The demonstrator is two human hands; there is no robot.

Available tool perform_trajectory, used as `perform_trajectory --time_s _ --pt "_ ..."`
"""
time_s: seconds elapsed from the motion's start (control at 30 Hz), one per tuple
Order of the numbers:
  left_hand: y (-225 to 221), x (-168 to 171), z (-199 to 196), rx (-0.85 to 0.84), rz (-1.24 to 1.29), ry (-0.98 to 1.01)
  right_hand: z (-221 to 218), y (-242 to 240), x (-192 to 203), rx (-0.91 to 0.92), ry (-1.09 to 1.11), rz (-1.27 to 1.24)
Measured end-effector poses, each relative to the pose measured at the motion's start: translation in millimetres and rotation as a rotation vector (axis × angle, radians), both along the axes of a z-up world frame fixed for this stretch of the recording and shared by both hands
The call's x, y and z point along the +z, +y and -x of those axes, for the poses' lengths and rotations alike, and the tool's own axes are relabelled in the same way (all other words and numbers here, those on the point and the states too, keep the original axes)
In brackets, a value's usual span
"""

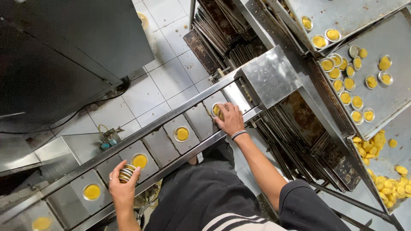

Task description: The person places small yellow pastries into metal molds on a conveyor belt and then transfers the filled molds onto large trays, arranging them in rows.

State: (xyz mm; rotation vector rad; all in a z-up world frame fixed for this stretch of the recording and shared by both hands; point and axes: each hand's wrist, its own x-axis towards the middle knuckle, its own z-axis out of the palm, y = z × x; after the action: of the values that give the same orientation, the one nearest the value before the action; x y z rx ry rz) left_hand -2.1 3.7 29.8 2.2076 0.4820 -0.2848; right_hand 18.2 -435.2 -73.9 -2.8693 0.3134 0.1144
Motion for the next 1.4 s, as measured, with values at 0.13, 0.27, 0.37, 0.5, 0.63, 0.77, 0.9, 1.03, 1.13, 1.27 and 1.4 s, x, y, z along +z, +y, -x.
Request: perform_trajectory --time_s 0.13,0.27,0.37,0.5,0.63,0.77,0.9,1.03,1.13,1.27,1.4 --pt "6.0 -20.9 1.2 -0.035 -0.029 -0.112 -0.8 11.2 -5.9 0.005 0.072 -0.020" --pt "4.4 -14.4 2.5 0.008 -0.007 -0.035 -2.3 22.9 -0.3 -0.006 0.019 -0.009" --pt "7.1 -9.7 4.2 0.022 -0.016 -0.013 -1.8 22.1 -0.9 -0.016 0.006 -0.002" --pt "15.3 -24.5 11.1 0.037 -0.015 -0.061 -4.8 15.0 4.8 -0.011 0.008 -0.065" --pt "14.8 -17.1 12.0 0.055 -0.040 -0.027 -14.3 -9.6 22.4 -0.181 -0.058 -0.108" --pt "11.0 -11.6 10.7 0.054 0.010 0.014 -24.1 -43.7 -12.8 -0.258 -0.162 -0.106" --pt "3.4 0.1 9.2 0.054 0.036 0.028 -25.9 -49.2 -20.1 -0.126 -0.048 -0.085" --pt "8.8 -14.7 13.6 0.044 0.025 -0.056 -15.6 -38.3 -13.0 -0.063 -0.025 -0.052" --pt "13.0 -23.4 17.6 0.038 -0.002 -0.019 -7.1 -26.1 -4.6 -0.093 0.004 -0.141" --pt "18.1 -25.3 18.3 0.027 -0.011 -0.048 -6.6 -26.4 5.6 -0.121 0.056 -0.163" --pt "4.2 2.0 10.6 0.155 0.123 0.039 -12.1 -47.5 28.9 -0.290 0.060 -0.175"
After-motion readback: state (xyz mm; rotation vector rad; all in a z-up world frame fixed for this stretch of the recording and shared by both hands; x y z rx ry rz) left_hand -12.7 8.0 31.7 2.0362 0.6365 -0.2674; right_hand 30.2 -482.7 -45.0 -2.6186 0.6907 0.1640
